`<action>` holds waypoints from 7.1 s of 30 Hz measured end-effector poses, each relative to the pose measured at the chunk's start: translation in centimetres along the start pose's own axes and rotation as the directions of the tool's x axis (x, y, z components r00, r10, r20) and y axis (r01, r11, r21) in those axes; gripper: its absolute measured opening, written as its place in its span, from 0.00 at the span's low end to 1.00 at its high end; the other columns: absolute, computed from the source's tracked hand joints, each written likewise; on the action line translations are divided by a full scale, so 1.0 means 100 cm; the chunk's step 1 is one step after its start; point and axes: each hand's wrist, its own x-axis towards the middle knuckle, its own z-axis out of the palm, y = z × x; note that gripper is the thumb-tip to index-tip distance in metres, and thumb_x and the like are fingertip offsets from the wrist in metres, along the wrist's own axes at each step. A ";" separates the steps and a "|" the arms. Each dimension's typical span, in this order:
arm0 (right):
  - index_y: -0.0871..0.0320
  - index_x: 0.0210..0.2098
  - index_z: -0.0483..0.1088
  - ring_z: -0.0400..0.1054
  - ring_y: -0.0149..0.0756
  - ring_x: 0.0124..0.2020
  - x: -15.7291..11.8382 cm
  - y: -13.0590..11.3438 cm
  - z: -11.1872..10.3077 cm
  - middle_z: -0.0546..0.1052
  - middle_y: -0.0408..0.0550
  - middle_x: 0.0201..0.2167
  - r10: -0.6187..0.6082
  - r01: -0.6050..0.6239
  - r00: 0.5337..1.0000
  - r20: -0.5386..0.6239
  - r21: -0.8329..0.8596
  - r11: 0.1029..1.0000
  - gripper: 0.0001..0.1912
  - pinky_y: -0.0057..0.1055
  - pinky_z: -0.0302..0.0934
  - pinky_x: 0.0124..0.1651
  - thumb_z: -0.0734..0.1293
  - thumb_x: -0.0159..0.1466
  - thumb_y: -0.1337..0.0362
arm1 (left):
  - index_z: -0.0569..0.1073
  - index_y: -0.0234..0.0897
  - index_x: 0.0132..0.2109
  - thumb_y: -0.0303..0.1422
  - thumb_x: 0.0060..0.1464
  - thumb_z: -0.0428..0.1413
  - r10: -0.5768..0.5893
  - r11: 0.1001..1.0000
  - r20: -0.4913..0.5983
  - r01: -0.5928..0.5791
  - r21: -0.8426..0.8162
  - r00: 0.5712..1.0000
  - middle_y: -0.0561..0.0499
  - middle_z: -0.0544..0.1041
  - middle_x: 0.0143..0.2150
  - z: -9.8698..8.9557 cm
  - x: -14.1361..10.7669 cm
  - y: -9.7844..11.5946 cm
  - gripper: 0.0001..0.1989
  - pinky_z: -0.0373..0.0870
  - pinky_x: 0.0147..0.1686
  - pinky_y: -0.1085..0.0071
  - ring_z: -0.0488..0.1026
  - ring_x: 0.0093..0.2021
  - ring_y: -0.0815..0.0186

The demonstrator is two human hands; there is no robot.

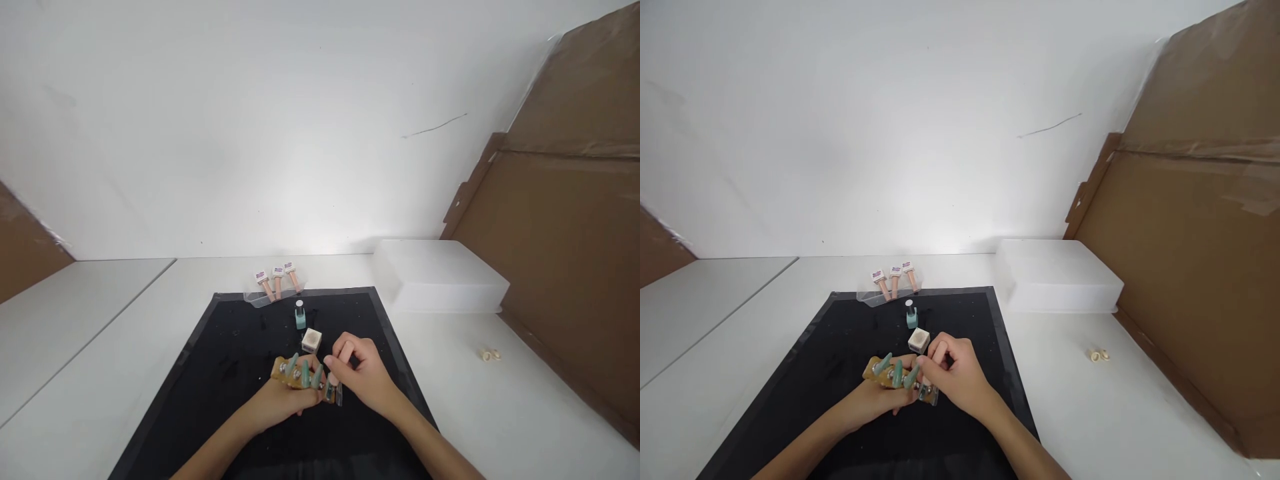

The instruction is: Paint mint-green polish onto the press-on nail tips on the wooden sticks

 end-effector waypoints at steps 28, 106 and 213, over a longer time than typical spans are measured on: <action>0.55 0.17 0.56 0.63 0.29 0.17 0.001 0.002 0.009 0.66 0.39 0.16 0.011 -0.012 0.997 -0.075 -0.012 1.000 0.18 0.26 0.53 0.20 0.64 0.61 0.62 | 0.67 0.38 0.33 0.33 0.45 0.55 -0.003 0.994 -0.060 0.010 0.106 0.998 0.58 0.62 0.26 -0.004 0.002 -0.017 0.06 0.60 0.21 0.77 0.60 0.25 0.71; 0.55 0.15 0.53 0.60 0.28 0.14 0.002 0.002 0.008 0.63 0.37 0.12 -0.005 0.001 0.998 -0.064 -0.066 0.998 0.20 0.26 0.51 0.19 0.64 0.59 0.66 | 0.65 0.35 0.29 0.25 0.45 0.53 0.116 0.992 -0.012 -0.116 0.055 0.993 0.58 0.60 0.24 0.000 -0.005 0.000 0.03 0.52 0.25 0.73 0.53 0.24 0.72; 0.55 0.18 0.55 0.60 0.29 0.16 0.013 0.008 0.001 0.64 0.36 0.15 0.137 -0.102 0.953 -0.269 0.141 0.985 0.20 0.27 0.54 0.25 0.65 0.61 0.57 | 0.67 0.36 0.31 0.31 0.37 0.56 -0.074 0.982 -0.044 0.065 -0.176 0.996 0.56 0.64 0.24 -0.001 0.002 -0.002 0.10 0.56 0.18 0.75 0.56 0.21 0.72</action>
